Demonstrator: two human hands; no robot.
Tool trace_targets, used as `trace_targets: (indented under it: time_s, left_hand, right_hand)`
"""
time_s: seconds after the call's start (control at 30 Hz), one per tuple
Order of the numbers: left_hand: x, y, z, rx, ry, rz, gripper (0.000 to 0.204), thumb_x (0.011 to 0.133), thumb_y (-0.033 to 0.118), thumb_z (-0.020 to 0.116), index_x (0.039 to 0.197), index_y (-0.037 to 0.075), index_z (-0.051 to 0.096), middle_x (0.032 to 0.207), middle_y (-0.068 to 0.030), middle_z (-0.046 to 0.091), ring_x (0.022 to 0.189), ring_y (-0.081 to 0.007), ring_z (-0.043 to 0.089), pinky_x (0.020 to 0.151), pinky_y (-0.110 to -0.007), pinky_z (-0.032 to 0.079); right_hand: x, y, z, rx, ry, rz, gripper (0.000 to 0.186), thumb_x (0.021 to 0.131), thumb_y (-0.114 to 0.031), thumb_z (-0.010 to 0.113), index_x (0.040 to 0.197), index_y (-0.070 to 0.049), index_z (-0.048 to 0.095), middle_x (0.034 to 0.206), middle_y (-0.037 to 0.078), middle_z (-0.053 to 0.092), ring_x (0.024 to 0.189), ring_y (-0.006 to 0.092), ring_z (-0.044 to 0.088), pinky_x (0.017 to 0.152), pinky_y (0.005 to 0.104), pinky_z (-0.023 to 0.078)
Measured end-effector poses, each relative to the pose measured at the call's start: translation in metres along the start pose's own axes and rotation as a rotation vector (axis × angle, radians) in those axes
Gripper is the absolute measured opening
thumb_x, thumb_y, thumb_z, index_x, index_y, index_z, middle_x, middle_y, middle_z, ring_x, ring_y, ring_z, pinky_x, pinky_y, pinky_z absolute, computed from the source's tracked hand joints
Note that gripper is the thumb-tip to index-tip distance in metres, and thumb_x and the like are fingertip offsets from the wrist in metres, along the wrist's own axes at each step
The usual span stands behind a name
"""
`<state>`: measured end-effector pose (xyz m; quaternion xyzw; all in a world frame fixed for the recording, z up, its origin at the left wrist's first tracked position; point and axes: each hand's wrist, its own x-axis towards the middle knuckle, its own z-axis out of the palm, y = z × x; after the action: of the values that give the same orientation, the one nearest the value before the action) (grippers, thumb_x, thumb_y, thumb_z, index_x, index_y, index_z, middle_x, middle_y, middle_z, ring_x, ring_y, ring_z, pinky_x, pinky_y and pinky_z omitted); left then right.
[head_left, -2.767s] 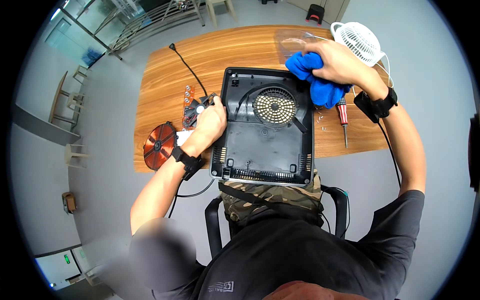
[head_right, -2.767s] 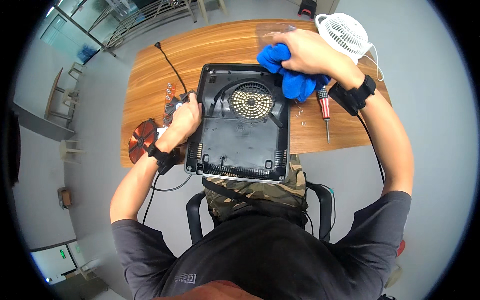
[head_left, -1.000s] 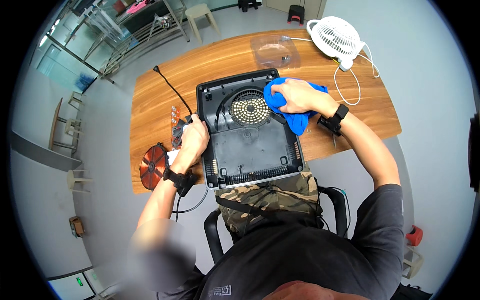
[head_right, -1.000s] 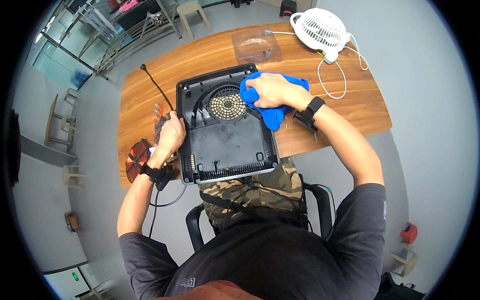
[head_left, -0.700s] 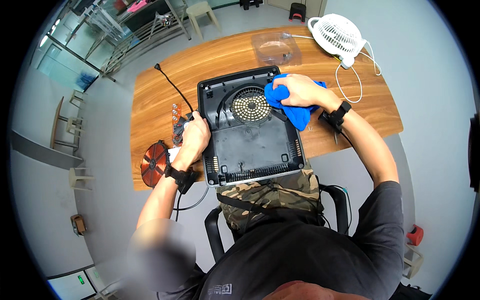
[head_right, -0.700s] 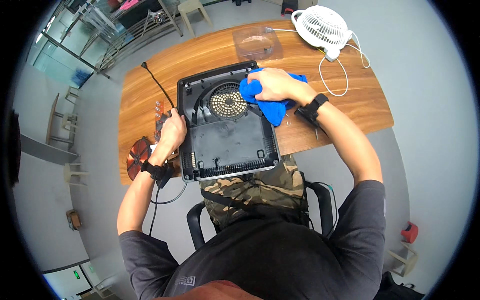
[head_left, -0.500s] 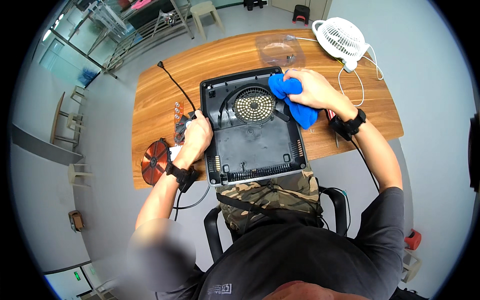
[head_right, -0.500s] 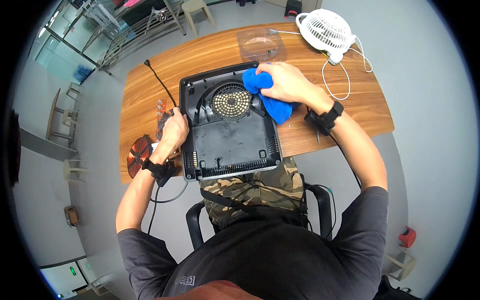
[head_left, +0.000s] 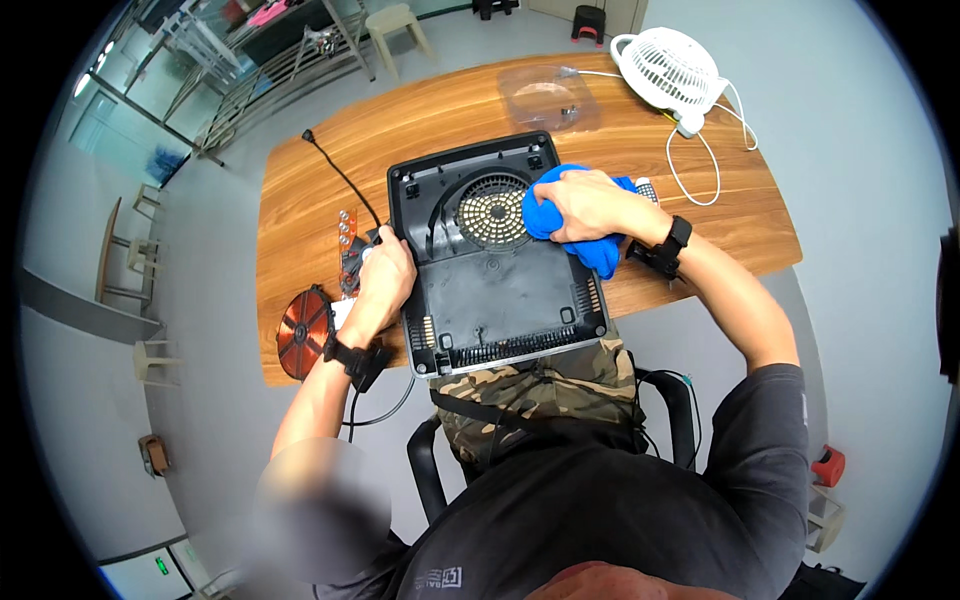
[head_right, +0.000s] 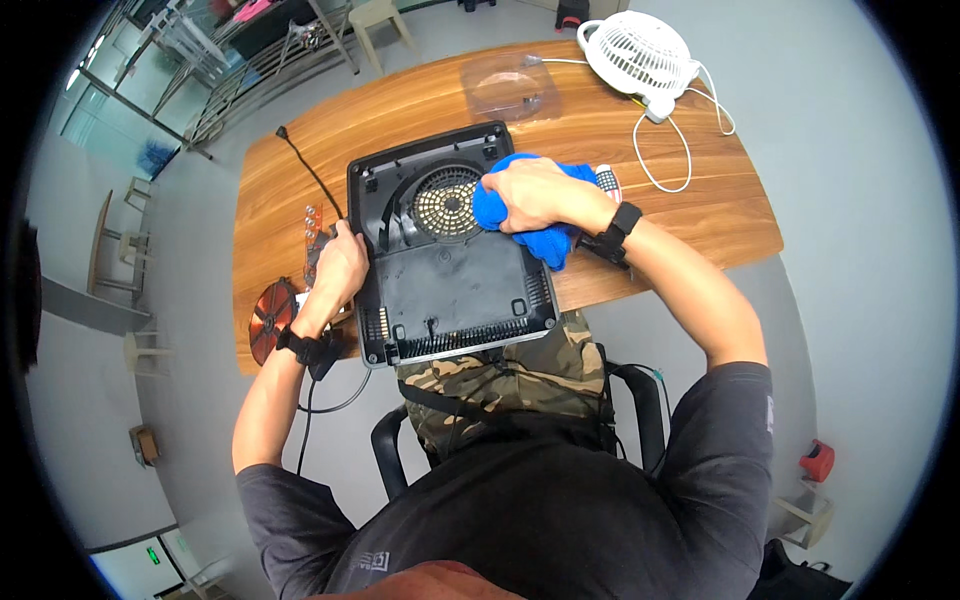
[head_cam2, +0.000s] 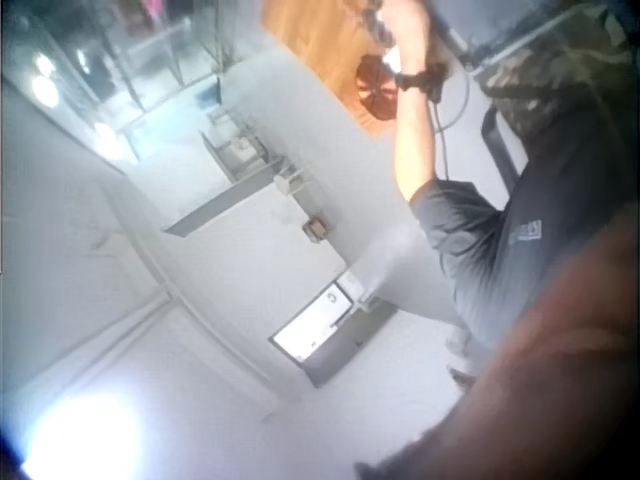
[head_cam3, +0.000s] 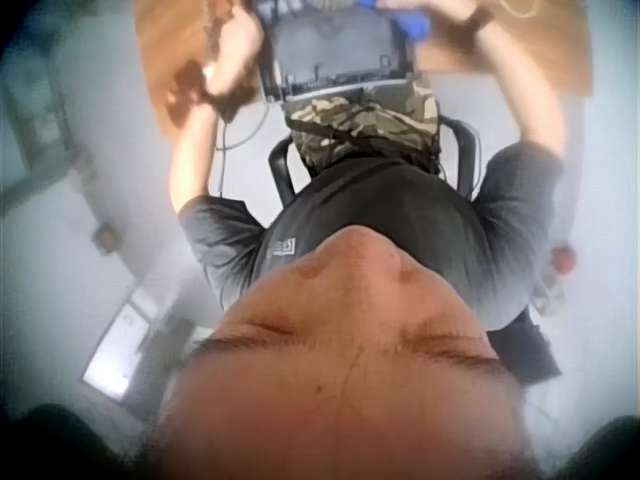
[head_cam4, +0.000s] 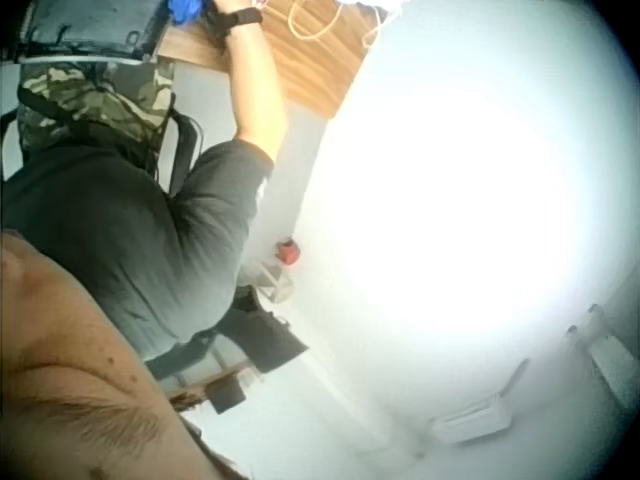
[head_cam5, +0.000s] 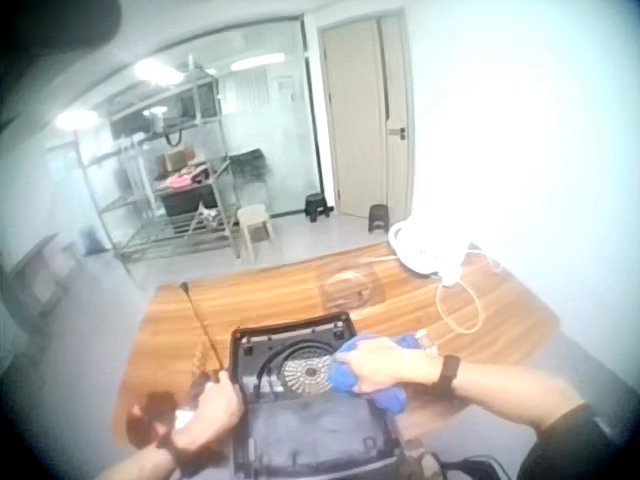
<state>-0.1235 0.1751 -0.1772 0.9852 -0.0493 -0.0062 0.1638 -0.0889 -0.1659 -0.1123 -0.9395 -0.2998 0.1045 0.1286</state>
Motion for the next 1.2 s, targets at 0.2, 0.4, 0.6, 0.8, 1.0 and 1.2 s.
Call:
trace_targets:
  time_s: [0.2,0.4,0.6,0.8,1.0,1.2]
  left_hand:
    - [0.000,-0.003,0.001,0.003,0.025,0.020,0.035,0.105,0.019,0.045,0.117,-0.014,0.045,0.082,-0.0366,0.067,0.082,-0.0544,0.066,0.074,-0.060,0.052]
    - [0.003,-0.002,0.003,0.020,0.015,0.004,0.037,0.105,0.020,0.042,0.114,-0.015,0.048,0.084,-0.0354,0.068,0.082,-0.0535,0.067,0.077,-0.058,0.053]
    - [0.005,-0.009,0.009,-0.005,0.022,0.048,0.034,0.104,0.018,0.042,0.114,-0.014,0.047,0.086,-0.0350,0.069,0.083,-0.0542,0.067,0.078,-0.059,0.053]
    - [-0.001,-0.001,-0.002,-0.006,-0.008,-0.023,0.032,0.104,0.018,0.042,0.112,-0.013,0.047,0.087,-0.0354,0.069,0.085,-0.0531,0.067,0.078,-0.058,0.053]
    - [0.001,-0.001,0.000,-0.049,0.005,0.012,0.036,0.105,0.019,0.042,0.114,-0.015,0.048,0.086,-0.0349,0.069,0.085,-0.0527,0.068,0.077,-0.057,0.054]
    - [0.002,0.001,0.002,-0.017,-0.031,-0.038,0.034,0.105,0.019,0.043,0.116,-0.012,0.046,0.088,-0.0349,0.069,0.088,-0.0529,0.068,0.078,-0.058,0.055]
  right_hand:
    - [-0.002,0.012,0.019,0.043,0.122,-0.087,0.037,0.073,-0.019,0.078,0.107,-0.008,0.066,0.092,0.015,0.069,0.100,0.0374,0.064,0.086,0.0487,0.051]
    - [-0.017,0.019,0.010,0.205,0.168,-0.165,0.038,0.078,-0.019,0.078,0.113,-0.010,0.065,0.100,0.015,0.067,0.105,0.0355,0.062,0.089,0.0459,0.050]
    - [-0.031,0.010,-0.013,0.275,0.259,-0.085,0.041,0.081,-0.026,0.078,0.117,-0.012,0.064,0.102,0.016,0.065,0.104,0.0355,0.062,0.088,0.0453,0.050]
    - [0.010,-0.042,-0.027,0.084,0.385,-0.143,0.039,0.082,-0.025,0.076,0.116,-0.009,0.064,0.106,0.017,0.070,0.105,0.0367,0.063,0.089,0.0482,0.053]
    - [0.075,-0.031,0.029,-0.062,0.274,-0.117,0.044,0.080,-0.024,0.079,0.114,-0.002,0.062,0.104,0.018,0.070,0.104,0.0384,0.065,0.088,0.0497,0.055]
    - [0.089,-0.033,0.046,-0.063,0.064,-0.201,0.043,0.083,-0.020,0.078,0.122,-0.007,0.064,0.119,0.017,0.065,0.115,0.0389,0.060,0.095,0.0496,0.053]
